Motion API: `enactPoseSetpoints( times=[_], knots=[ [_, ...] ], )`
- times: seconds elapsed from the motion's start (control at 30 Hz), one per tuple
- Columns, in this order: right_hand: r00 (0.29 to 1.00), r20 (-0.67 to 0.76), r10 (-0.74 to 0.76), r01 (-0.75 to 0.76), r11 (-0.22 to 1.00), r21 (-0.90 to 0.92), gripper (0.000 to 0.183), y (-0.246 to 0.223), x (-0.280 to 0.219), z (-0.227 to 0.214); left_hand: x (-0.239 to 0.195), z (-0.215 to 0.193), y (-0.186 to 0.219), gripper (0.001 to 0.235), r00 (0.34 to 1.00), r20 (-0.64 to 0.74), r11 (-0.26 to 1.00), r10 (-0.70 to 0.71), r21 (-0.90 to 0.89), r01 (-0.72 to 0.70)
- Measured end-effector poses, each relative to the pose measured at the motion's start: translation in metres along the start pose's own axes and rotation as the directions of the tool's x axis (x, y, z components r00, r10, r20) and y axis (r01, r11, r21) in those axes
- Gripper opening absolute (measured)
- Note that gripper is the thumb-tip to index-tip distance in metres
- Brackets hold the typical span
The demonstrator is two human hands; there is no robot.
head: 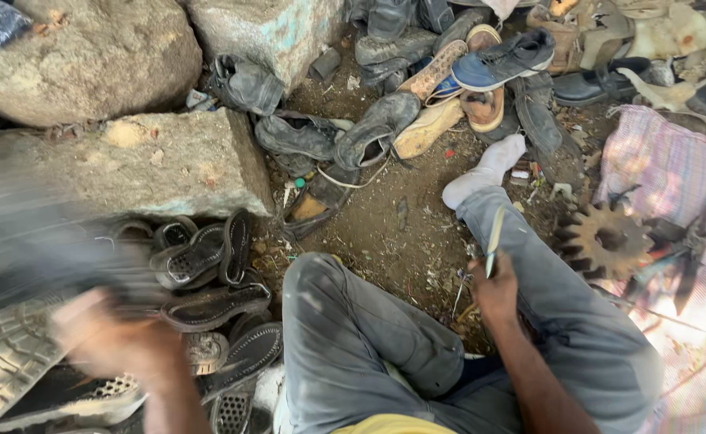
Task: The person sits on the ground and uses a knife to cut and separate the sole from several worn shoes. They handle multiple shoes one at a time, prying apart the components and placing the separated parts aside.
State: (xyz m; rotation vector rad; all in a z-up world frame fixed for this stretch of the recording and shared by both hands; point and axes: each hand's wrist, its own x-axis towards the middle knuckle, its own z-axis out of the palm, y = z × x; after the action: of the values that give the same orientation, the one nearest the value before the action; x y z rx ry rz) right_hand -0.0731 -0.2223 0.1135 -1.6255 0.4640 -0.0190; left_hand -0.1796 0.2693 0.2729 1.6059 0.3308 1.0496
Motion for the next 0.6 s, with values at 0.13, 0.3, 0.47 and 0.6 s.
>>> enactPoseSetpoints(
  times=[0.13, 0.3, 0.47, 0.6],
  knots=[
    [0.99, 0.12, -0.072, 0.091, 0.983, -0.158, 0.034, 0.044, 0.003, 0.011, 0.027, 0.048, 0.007, 0.031, 0.897, -0.077, 0.876, 0.435, 0.267, -0.401],
    [0.973, 0.23, -0.032, 0.13, 0.895, -0.427, 0.047, 0.059, 0.008, 0.022, -0.059, 0.251, -0.071, 0.027, 0.848, 0.524, 0.929, -0.08, 0.349, -0.128],
    [0.938, 0.309, -0.157, 0.317, 0.751, -0.579, 0.043, 0.08, 0.018, 0.033, -0.041, 0.461, -0.168, 0.05, 0.66, 0.75, 0.835, 0.048, 0.332, -0.438],
    [0.945, 0.311, 0.105, 0.074, 0.855, -0.513, 0.044, 0.077, 0.026, 0.037, 0.003, 0.598, -0.26, 0.06, 0.557, 0.83, 0.642, -0.025, 0.44, -0.627]
  ],
)
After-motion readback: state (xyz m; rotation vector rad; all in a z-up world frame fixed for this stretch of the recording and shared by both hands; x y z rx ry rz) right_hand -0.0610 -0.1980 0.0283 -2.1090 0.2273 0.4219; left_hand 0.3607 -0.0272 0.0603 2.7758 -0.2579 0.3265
